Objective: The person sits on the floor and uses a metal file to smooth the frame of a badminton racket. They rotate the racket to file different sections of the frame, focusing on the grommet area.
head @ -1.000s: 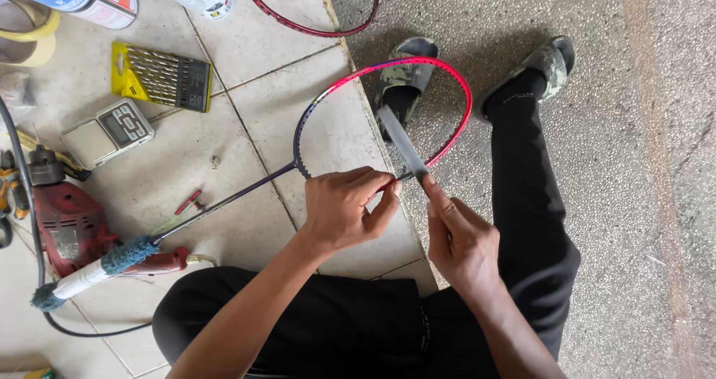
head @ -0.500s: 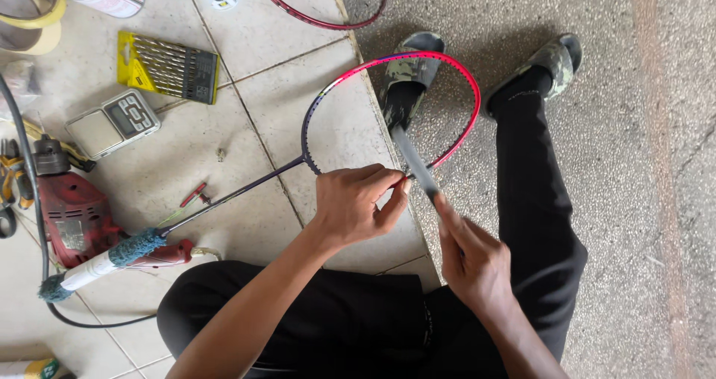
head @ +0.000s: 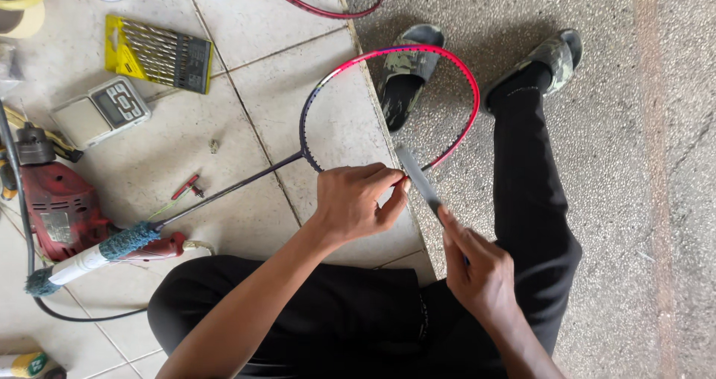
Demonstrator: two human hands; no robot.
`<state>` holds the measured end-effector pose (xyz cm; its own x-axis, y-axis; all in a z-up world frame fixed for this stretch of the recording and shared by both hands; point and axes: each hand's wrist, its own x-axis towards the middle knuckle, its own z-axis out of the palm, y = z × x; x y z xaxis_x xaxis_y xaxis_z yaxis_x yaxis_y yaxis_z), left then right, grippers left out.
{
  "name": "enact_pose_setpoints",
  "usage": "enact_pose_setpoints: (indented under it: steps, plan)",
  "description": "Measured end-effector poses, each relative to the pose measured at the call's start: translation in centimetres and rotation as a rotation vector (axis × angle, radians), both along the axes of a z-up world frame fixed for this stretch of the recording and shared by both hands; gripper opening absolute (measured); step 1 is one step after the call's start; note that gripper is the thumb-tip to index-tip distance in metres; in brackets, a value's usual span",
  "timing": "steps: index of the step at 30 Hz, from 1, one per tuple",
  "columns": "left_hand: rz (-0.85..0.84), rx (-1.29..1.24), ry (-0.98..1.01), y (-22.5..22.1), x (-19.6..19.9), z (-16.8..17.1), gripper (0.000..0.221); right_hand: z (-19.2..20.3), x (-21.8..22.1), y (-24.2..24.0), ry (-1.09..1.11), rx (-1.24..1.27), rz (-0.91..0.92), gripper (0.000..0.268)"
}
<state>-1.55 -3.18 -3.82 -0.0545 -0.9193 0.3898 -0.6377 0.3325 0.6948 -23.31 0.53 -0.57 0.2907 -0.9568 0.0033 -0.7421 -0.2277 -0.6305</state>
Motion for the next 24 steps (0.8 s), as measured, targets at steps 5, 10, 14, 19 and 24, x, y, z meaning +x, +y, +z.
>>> enact_pose_setpoints:
  steps: [5, 10, 14, 19, 24]
  plan:
    - [-0.004, -0.018, -0.035, 0.0, -0.2, -0.2, 0.008, -0.7, 1.2, -2.7, -0.017, -0.071, 0.026, 0.043]
    - [-0.011, -0.005, -0.033, -0.1, 0.1, -0.2, 0.006, -0.6, -0.2, 0.0, -0.043, 0.006, -0.008, 0.041]
    - [-0.010, 0.001, -0.028, -0.2, 0.0, 0.1, 0.007, -1.3, 0.7, -1.7, -0.052, -0.058, 0.003, 0.040]
    - [-0.005, -0.004, -0.042, 0.0, 0.0, -0.2, 0.005, -0.2, 0.2, -0.5, -0.024, -0.025, 0.006, 0.041]
    - [-0.005, 0.003, -0.049, 0.4, -0.4, -1.1, 0.005, -1.2, 0.1, -1.0, 0.024, -0.053, 0.043, 0.040]
